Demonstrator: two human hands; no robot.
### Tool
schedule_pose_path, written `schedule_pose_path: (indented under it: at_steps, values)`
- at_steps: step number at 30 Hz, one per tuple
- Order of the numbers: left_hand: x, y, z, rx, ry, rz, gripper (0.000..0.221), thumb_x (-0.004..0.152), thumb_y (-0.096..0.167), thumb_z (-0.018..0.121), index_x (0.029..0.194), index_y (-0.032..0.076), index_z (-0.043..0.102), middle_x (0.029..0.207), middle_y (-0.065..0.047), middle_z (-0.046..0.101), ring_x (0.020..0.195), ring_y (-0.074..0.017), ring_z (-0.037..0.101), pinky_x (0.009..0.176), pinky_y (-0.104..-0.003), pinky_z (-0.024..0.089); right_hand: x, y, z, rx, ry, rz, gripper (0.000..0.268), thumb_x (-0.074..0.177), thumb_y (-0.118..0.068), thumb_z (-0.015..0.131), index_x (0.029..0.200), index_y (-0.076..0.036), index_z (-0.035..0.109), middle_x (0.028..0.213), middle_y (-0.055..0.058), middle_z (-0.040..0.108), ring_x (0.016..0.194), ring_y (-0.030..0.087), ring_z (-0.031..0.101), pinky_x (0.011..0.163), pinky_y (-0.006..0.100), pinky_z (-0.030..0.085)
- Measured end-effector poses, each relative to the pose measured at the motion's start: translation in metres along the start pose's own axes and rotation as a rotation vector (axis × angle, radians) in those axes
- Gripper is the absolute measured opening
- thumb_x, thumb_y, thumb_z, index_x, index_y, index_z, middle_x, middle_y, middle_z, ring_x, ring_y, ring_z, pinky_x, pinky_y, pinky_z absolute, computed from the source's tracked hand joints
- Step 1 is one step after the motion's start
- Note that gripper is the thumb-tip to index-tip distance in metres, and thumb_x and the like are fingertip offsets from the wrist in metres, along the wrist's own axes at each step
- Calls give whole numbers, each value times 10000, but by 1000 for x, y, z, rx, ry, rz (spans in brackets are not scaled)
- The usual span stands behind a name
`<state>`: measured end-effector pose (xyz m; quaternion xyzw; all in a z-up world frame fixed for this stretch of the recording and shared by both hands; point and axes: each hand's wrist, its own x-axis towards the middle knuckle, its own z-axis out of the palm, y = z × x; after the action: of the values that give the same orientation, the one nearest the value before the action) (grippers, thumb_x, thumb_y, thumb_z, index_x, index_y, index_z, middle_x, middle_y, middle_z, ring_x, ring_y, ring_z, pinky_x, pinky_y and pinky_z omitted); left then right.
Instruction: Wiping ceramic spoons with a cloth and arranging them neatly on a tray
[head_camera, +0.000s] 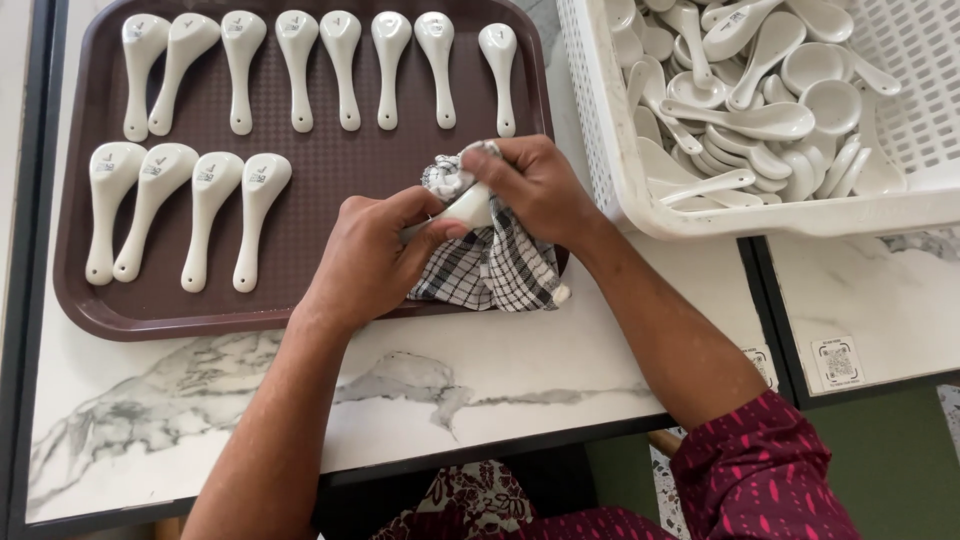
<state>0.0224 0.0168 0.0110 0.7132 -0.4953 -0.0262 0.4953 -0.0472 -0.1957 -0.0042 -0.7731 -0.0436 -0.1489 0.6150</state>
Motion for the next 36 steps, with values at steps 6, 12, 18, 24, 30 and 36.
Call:
schedule_pose_path:
  at_steps: [6, 12, 18, 24, 30, 36]
  values:
    - [1, 0, 8, 82, -23, -1, 196, 882, 175, 813, 903, 38, 674, 653, -119, 707, 634, -379, 705, 588, -407, 518, 2, -13, 11, -530, -71, -349, 363, 996, -205, 672, 721, -31, 510, 654, 163, 521, 610, 392, 590, 594, 427, 477]
    - [3, 10, 2, 48, -36, -9, 116, 883, 102, 787, 929, 44, 698, 666, -147, 701, 672, -381, 717, 587, -419, 517, 6, 9, -8, -412, 3, -298, 498, 1075, -200, 551, 596, -105, 454, 542, 6, 420, 477, 195, 459, 520, 306, 412]
    - [-2, -10, 13, 105, -45, -13, 74, 963, 186, 700, 916, 134, 676, 570, -103, 631, 584, -380, 668, 535, -412, 493, 2, -6, -8, -600, -33, -299, 523, 1114, -317, 470, 650, -86, 544, 545, 97, 491, 495, 254, 507, 528, 363, 423]
    - [-3, 6, 19, 277, 0, 54, 61, 944, 164, 703, 910, 144, 657, 584, -85, 642, 541, -360, 670, 530, -421, 510, 1, -13, 3, -978, -56, -445, 527, 1119, -321, 410, 691, -56, 566, 597, 105, 540, 577, 324, 623, 582, 393, 488]
    - [-7, 9, 24, 278, 56, 119, 81, 992, 195, 649, 931, 142, 646, 558, -103, 579, 535, -372, 646, 519, -415, 505, 8, 17, -14, -156, 121, -128, 606, 1157, -273, 443, 565, -154, 393, 482, -30, 369, 458, 106, 368, 529, 296, 380]
    - [-8, -12, 52, 111, 233, 13, 92, 934, 220, 717, 920, 142, 671, 577, -141, 595, 626, -423, 663, 522, -474, 492, 2, 14, 17, -319, 515, -225, 473, 1163, -317, 446, 792, -72, 606, 520, 35, 367, 522, 122, 461, 515, 293, 345]
